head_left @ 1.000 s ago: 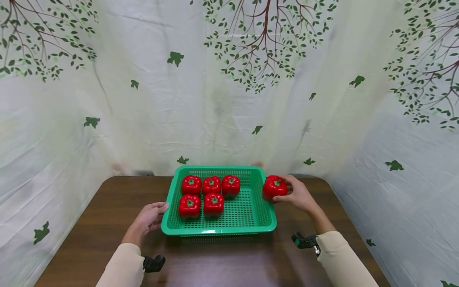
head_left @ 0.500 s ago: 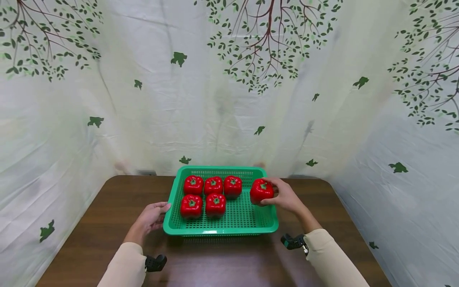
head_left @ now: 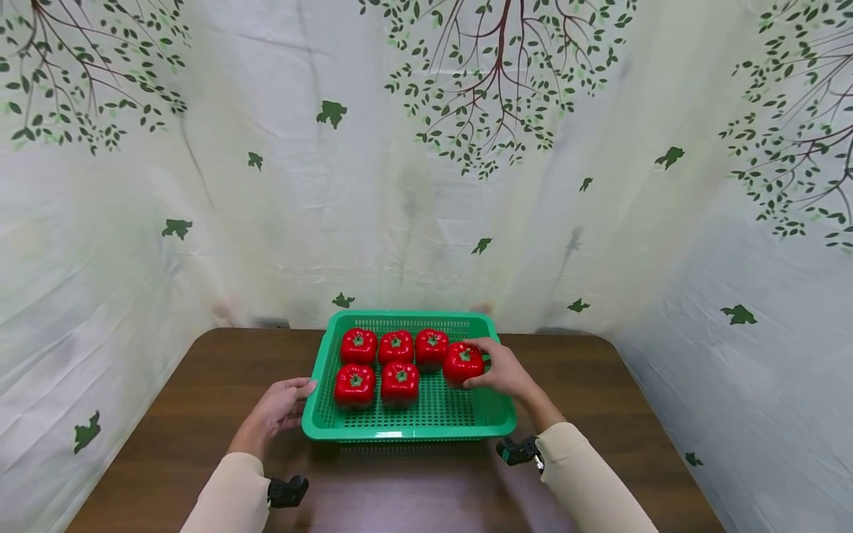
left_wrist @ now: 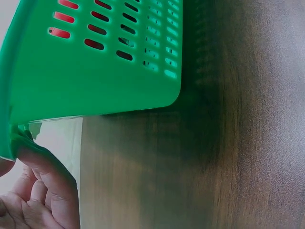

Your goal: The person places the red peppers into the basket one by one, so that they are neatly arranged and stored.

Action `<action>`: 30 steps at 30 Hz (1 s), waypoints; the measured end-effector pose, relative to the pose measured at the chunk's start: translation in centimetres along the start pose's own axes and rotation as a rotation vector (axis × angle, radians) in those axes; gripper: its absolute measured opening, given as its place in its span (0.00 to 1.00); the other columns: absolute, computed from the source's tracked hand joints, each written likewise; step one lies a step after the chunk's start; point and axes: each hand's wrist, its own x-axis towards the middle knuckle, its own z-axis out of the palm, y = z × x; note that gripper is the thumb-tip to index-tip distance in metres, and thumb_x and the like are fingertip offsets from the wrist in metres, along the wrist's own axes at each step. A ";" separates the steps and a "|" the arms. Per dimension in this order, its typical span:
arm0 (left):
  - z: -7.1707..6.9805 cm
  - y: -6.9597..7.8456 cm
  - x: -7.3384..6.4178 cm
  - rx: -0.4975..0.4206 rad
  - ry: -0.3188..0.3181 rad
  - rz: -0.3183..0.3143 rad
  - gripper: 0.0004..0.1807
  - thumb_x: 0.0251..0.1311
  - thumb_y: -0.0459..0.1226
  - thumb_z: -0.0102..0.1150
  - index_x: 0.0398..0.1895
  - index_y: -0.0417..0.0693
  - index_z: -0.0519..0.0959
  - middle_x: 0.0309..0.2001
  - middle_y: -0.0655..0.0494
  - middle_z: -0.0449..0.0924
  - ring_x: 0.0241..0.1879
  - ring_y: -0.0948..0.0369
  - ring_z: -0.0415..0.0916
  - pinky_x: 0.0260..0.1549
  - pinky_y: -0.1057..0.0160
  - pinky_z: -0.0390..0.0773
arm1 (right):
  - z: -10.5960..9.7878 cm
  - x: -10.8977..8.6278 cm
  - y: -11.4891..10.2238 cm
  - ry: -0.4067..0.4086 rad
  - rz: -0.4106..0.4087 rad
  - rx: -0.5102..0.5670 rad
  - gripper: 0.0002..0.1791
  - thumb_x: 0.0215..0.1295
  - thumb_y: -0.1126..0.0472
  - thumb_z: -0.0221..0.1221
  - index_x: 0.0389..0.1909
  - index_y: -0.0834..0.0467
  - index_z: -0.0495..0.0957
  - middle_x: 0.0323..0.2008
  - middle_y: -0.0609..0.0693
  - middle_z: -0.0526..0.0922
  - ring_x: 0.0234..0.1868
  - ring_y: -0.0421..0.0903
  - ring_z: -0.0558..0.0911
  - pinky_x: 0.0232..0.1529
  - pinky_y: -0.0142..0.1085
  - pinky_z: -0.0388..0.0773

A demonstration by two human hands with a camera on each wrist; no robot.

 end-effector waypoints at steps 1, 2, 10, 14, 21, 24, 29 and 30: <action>0.0 -0.1 0.0 -0.002 -0.001 -0.003 0.30 0.71 0.46 0.48 0.65 0.31 0.63 0.41 0.53 0.82 0.37 0.57 0.82 0.39 0.58 0.81 | 0.4 0.1 0.0 -0.001 0.004 0.002 0.39 0.44 0.65 0.75 0.61 0.59 0.72 0.55 0.55 0.75 0.55 0.54 0.73 0.44 0.46 0.80; 0.0 -0.1 0.0 -0.002 0.000 -0.005 0.30 0.71 0.46 0.48 0.65 0.31 0.63 0.41 0.53 0.82 0.37 0.57 0.82 0.39 0.58 0.81 | 0.7 0.2 0.0 -0.001 0.010 0.003 0.39 0.44 0.66 0.75 0.61 0.59 0.72 0.55 0.55 0.75 0.55 0.54 0.73 0.44 0.46 0.80; -0.1 -0.1 -0.1 0.004 0.002 -0.005 0.29 0.72 0.46 0.48 0.65 0.32 0.64 0.41 0.52 0.82 0.37 0.58 0.81 0.40 0.58 0.80 | 2.9 0.9 -0.1 -0.001 0.035 -0.044 0.39 0.43 0.68 0.75 0.60 0.60 0.72 0.56 0.56 0.75 0.56 0.55 0.73 0.49 0.50 0.77; 0.0 -0.1 -0.1 0.002 0.005 -0.004 0.29 0.71 0.45 0.48 0.65 0.32 0.64 0.42 0.52 0.82 0.37 0.57 0.81 0.39 0.58 0.80 | 3.7 1.1 0.1 -0.019 0.041 -0.043 0.38 0.44 0.69 0.74 0.60 0.63 0.71 0.56 0.59 0.74 0.56 0.57 0.73 0.50 0.52 0.76; 0.0 -0.1 0.0 0.016 0.013 -0.001 0.29 0.71 0.46 0.48 0.65 0.32 0.64 0.43 0.51 0.81 0.37 0.58 0.81 0.39 0.58 0.80 | 4.7 1.5 0.4 -0.033 0.036 -0.060 0.38 0.46 0.70 0.73 0.61 0.64 0.71 0.58 0.61 0.73 0.58 0.59 0.71 0.53 0.54 0.74; 0.0 -0.2 0.0 0.017 0.015 -0.001 0.29 0.71 0.46 0.48 0.65 0.32 0.64 0.45 0.49 0.80 0.37 0.58 0.81 0.40 0.57 0.80 | 5.2 1.7 0.5 -0.034 0.022 -0.079 0.38 0.45 0.70 0.73 0.60 0.65 0.71 0.57 0.61 0.73 0.58 0.59 0.71 0.53 0.54 0.74; 0.2 -0.2 0.0 0.017 0.019 -0.002 0.30 0.71 0.46 0.48 0.65 0.32 0.63 0.47 0.47 0.79 0.38 0.58 0.80 0.41 0.57 0.80 | 6.1 1.9 0.6 -0.041 0.011 -0.098 0.37 0.45 0.70 0.73 0.60 0.65 0.71 0.57 0.62 0.73 0.58 0.59 0.71 0.52 0.54 0.74; 0.2 -0.1 0.1 0.017 0.020 -0.003 0.30 0.71 0.46 0.48 0.65 0.33 0.63 0.47 0.47 0.79 0.38 0.58 0.80 0.41 0.57 0.80 | 6.2 1.9 0.7 -0.040 0.009 -0.102 0.37 0.45 0.69 0.73 0.60 0.65 0.71 0.57 0.62 0.73 0.57 0.59 0.71 0.52 0.54 0.74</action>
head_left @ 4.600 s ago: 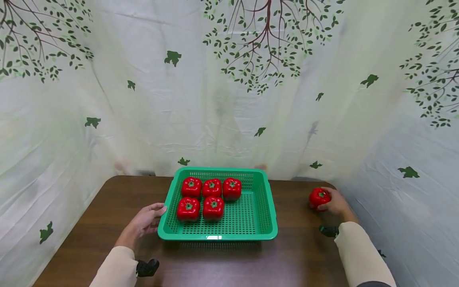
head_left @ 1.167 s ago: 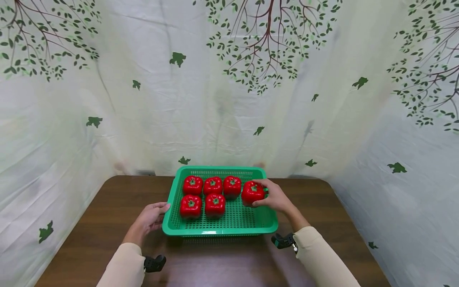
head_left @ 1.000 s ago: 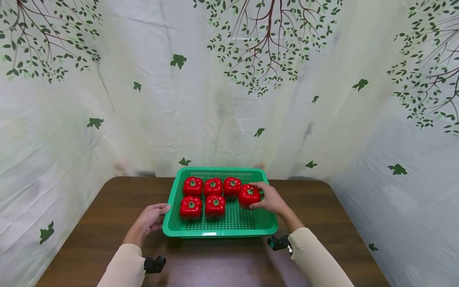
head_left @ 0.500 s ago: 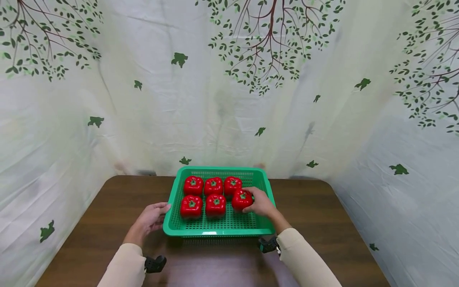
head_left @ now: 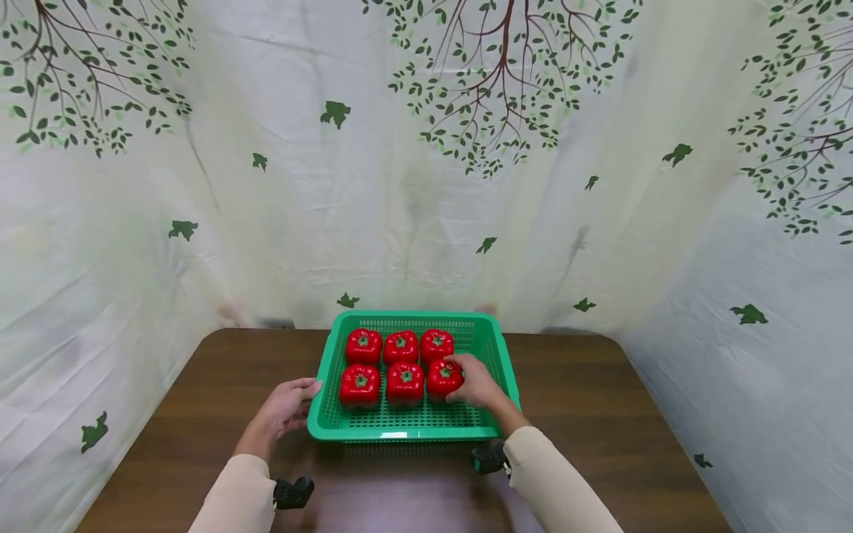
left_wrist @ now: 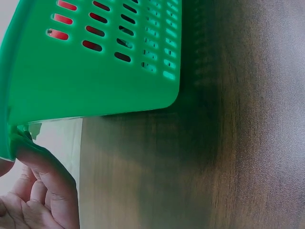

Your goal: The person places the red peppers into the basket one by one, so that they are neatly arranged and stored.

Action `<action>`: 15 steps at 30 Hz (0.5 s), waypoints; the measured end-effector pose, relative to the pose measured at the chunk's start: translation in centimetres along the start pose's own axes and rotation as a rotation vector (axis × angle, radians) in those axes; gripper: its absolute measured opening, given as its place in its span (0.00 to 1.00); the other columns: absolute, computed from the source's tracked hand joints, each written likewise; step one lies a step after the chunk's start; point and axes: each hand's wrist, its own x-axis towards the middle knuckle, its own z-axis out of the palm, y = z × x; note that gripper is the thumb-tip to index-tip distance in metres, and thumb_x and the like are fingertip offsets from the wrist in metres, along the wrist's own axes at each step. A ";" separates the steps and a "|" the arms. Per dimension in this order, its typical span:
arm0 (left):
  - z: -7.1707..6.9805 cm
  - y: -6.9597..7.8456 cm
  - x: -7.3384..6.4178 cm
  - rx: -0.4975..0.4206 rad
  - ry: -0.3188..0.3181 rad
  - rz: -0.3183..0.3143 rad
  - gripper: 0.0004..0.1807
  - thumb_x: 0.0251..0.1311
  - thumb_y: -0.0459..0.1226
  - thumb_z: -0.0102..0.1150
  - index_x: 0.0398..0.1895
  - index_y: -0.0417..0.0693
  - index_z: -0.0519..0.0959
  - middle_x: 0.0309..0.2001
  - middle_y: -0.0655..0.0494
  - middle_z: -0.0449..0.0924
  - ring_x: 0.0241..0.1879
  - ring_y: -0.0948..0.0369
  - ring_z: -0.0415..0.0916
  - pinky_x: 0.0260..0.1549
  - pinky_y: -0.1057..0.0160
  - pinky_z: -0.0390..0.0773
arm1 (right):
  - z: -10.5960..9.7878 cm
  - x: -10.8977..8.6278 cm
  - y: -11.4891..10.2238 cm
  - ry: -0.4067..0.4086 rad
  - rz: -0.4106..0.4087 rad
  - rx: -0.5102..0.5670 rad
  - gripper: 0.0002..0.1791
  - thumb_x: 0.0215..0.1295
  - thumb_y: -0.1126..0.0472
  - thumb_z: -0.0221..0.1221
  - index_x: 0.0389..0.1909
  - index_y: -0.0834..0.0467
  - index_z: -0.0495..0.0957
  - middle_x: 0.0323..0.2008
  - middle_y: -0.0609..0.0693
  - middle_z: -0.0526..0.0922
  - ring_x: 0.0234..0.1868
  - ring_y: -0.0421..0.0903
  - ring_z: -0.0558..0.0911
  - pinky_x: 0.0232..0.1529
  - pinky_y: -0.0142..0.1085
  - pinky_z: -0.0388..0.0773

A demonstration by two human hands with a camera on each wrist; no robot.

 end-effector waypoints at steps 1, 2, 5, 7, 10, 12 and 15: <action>0.0 0.1 0.0 0.000 0.001 -0.002 0.29 0.71 0.46 0.48 0.65 0.33 0.63 0.47 0.47 0.79 0.38 0.58 0.80 0.40 0.57 0.80 | 0.1 0.0 0.0 0.001 -0.001 0.000 0.37 0.45 0.69 0.73 0.59 0.65 0.71 0.57 0.62 0.73 0.57 0.60 0.71 0.52 0.55 0.74; 0.1 0.1 0.0 -0.004 0.003 -0.005 0.29 0.71 0.46 0.48 0.65 0.33 0.64 0.46 0.47 0.79 0.37 0.57 0.80 0.40 0.57 0.80 | 0.2 0.0 0.0 0.005 0.003 0.005 0.37 0.44 0.69 0.73 0.59 0.65 0.71 0.57 0.62 0.73 0.58 0.60 0.71 0.53 0.55 0.74; 0.1 0.3 0.0 -0.006 -0.002 -0.004 0.29 0.72 0.45 0.48 0.65 0.32 0.64 0.45 0.49 0.80 0.37 0.58 0.80 0.39 0.58 0.80 | 0.3 -0.1 -0.1 0.018 0.012 0.006 0.37 0.45 0.69 0.73 0.60 0.64 0.71 0.57 0.62 0.73 0.57 0.60 0.71 0.52 0.55 0.74; 0.0 0.4 0.0 -0.009 -0.002 -0.005 0.28 0.72 0.45 0.48 0.65 0.32 0.64 0.44 0.50 0.81 0.37 0.58 0.81 0.39 0.58 0.81 | 0.4 -0.1 -0.2 0.025 0.018 0.011 0.37 0.44 0.69 0.74 0.60 0.64 0.71 0.57 0.62 0.73 0.57 0.60 0.71 0.52 0.55 0.74; -0.1 0.4 0.0 -0.001 -0.006 -0.004 0.28 0.72 0.45 0.48 0.65 0.32 0.63 0.44 0.50 0.81 0.37 0.58 0.80 0.39 0.57 0.81 | 0.6 -0.1 -0.2 0.027 0.029 0.020 0.39 0.45 0.69 0.74 0.61 0.63 0.70 0.57 0.61 0.72 0.58 0.59 0.71 0.51 0.54 0.76; -0.2 0.4 0.0 0.003 -0.007 -0.003 0.28 0.72 0.44 0.48 0.65 0.32 0.63 0.44 0.49 0.80 0.37 0.58 0.80 0.40 0.56 0.80 | 0.8 -0.1 -0.2 0.025 0.038 0.029 0.40 0.45 0.68 0.74 0.62 0.63 0.69 0.58 0.61 0.72 0.58 0.59 0.70 0.50 0.54 0.76; -0.3 0.4 0.1 0.014 -0.011 0.004 0.28 0.72 0.44 0.47 0.65 0.31 0.63 0.46 0.47 0.79 0.37 0.58 0.80 0.41 0.55 0.81 | 0.9 -0.1 -0.2 0.021 0.039 0.024 0.42 0.44 0.68 0.74 0.63 0.63 0.68 0.59 0.61 0.71 0.59 0.59 0.70 0.51 0.54 0.76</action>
